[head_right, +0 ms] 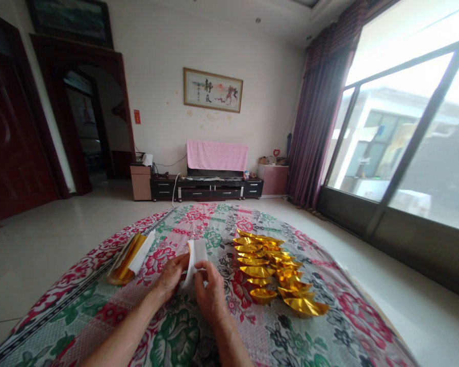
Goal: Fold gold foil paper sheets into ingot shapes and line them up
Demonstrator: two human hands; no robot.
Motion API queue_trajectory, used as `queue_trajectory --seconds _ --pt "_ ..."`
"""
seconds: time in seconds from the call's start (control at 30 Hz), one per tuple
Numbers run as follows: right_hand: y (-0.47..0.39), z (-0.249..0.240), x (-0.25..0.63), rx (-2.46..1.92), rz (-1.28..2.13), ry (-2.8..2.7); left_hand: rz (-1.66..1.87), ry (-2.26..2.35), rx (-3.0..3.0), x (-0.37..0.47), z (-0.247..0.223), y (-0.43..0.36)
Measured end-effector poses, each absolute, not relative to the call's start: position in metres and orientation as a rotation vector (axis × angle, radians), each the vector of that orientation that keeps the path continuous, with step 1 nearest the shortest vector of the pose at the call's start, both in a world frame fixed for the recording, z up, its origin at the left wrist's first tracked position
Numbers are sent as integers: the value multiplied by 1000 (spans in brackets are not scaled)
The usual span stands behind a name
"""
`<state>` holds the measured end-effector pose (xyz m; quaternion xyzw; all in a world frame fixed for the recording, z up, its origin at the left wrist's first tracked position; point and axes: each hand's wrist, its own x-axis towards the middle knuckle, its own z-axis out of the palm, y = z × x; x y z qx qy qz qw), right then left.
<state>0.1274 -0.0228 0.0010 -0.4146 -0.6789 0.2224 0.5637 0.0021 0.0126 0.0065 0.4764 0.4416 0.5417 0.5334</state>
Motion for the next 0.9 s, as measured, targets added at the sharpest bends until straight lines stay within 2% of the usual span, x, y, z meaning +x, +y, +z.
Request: queue_trajectory --seconds 0.33,0.9 --pt "-23 4 128 -986 327 -1668 1301 1075 1092 5 1 17" --pt "-23 -1 131 -977 279 -1797 1086 832 1125 -9 14 5"
